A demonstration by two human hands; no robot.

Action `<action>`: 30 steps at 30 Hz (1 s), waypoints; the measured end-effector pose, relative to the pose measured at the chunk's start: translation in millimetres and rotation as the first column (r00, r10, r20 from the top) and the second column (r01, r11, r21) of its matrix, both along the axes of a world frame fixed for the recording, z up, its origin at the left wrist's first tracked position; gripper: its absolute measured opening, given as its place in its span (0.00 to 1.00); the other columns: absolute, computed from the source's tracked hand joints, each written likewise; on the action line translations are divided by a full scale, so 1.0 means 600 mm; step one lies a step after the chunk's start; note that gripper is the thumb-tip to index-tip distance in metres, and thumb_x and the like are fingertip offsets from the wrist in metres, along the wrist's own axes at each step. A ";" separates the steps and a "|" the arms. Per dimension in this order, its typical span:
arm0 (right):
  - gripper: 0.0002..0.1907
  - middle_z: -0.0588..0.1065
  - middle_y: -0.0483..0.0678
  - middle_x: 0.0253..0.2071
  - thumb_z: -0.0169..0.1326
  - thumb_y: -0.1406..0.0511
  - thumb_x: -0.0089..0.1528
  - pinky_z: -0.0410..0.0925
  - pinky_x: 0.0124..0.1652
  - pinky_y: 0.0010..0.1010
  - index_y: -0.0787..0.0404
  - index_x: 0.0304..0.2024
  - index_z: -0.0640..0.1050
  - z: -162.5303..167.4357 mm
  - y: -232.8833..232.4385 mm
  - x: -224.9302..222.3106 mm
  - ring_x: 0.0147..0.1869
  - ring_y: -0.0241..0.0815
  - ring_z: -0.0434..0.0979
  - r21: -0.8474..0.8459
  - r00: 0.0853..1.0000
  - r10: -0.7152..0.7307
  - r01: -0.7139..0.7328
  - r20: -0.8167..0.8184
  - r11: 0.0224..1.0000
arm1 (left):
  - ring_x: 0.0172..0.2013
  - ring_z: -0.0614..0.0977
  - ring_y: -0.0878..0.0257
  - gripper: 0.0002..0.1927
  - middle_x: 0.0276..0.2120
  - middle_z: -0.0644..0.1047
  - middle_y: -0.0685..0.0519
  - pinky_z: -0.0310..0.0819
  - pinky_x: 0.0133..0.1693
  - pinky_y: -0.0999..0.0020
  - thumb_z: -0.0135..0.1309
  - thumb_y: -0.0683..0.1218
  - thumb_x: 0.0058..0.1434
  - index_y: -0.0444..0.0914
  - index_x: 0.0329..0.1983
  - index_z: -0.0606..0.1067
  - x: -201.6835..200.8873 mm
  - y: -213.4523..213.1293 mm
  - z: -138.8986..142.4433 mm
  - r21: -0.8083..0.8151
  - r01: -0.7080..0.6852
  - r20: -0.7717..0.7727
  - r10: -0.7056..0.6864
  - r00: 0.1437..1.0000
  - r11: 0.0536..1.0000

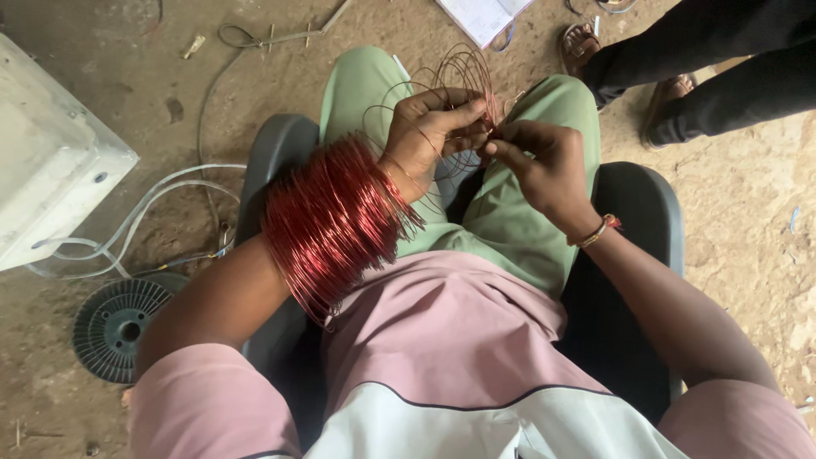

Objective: The person sits in a chair with a large bundle of red enameled copper wire around one forearm and winds the wire by hand into loops, repeatedly pulling out wire, forming circles, and gathering the formed loops on their lap.

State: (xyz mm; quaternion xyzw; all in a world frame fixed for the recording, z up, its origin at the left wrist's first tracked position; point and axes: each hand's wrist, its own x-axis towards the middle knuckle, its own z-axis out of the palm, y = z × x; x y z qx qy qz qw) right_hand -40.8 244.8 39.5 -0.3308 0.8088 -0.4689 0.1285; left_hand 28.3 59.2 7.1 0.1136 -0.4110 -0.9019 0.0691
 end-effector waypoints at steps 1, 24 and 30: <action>0.07 0.83 0.51 0.37 0.64 0.70 0.64 0.72 0.39 0.25 0.69 0.43 0.83 0.004 0.003 -0.006 0.38 0.36 0.81 -0.032 1.000 0.001 0.000 0.026 0.999 | 0.34 0.85 0.63 0.11 0.34 0.83 0.49 0.84 0.38 0.69 0.63 0.43 0.61 0.30 0.43 0.80 0.000 0.000 0.003 0.023 0.002 0.000 -0.002 1.000 1.000; 0.11 0.81 0.53 0.39 0.53 0.74 0.71 0.75 0.38 0.31 0.69 0.56 0.77 -0.005 -0.033 -0.213 0.38 0.40 0.83 -0.155 0.903 -0.151 0.096 -0.402 0.983 | 0.33 0.83 0.61 0.09 0.31 0.80 0.52 0.82 0.40 0.64 0.62 0.43 0.60 0.34 0.40 0.79 0.003 -0.015 0.049 0.079 -0.006 -0.036 0.009 0.999 0.997; 0.39 0.77 0.65 0.45 0.63 0.71 0.52 0.69 0.28 0.44 0.78 0.62 0.62 -0.008 -0.095 -0.251 0.34 0.61 0.79 -0.260 0.349 -0.355 0.290 -0.867 0.921 | 0.33 0.81 0.62 0.09 0.32 0.79 0.53 0.80 0.40 0.64 0.61 0.43 0.62 0.33 0.42 0.78 0.003 -0.033 0.085 0.084 -0.159 -0.022 0.162 0.987 0.984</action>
